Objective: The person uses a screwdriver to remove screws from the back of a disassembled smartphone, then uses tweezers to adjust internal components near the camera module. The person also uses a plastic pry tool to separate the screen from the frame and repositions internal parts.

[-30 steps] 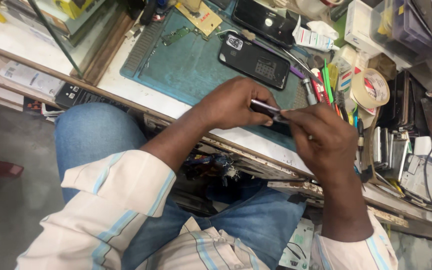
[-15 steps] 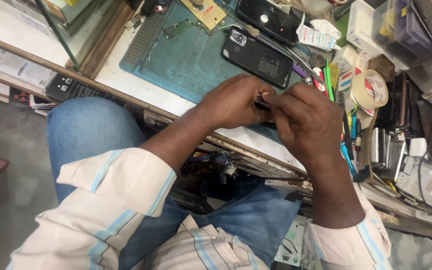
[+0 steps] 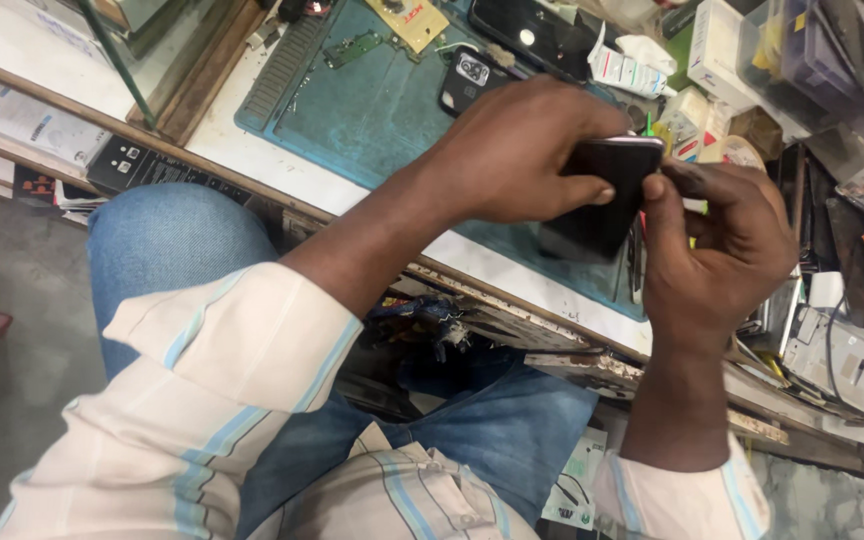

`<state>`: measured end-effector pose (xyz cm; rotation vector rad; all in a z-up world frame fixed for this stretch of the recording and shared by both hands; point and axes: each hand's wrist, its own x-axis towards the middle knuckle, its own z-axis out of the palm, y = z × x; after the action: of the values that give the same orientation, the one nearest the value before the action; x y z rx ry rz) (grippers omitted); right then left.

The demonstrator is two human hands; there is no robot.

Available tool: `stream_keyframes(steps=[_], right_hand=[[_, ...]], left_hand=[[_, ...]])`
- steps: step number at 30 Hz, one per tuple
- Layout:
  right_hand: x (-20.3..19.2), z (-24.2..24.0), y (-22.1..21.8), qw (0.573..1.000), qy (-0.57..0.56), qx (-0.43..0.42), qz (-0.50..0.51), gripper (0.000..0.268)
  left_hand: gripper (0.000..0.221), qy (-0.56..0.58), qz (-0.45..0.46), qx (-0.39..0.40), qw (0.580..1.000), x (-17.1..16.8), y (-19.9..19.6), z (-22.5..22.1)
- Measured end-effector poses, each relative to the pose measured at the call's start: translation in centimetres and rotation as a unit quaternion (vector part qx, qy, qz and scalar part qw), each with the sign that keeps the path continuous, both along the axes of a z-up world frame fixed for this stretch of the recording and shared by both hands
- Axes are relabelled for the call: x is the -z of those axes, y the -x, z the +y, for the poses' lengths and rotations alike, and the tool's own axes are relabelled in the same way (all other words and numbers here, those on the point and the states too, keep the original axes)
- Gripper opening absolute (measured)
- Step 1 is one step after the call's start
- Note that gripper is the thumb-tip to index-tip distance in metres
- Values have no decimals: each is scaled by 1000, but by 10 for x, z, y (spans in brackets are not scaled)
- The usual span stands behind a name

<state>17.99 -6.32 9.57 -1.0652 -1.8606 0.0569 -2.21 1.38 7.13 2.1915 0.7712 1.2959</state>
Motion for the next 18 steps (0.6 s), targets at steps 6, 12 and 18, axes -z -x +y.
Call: stream_keyframes(steps=[6,12,18], right_hand=[[25,0,-19,983,12,0,181,14],[6,-11,-30,992,-8,58,109,11],[-32,-18,-27,999,-18,27,-35,12]], left_hand=[[31,-44,69,21,996,-25,-20,5],[33,-28,110,-9,994,-33,-44,-1],[28,-43,121,-5,992,-39,-44,-7]])
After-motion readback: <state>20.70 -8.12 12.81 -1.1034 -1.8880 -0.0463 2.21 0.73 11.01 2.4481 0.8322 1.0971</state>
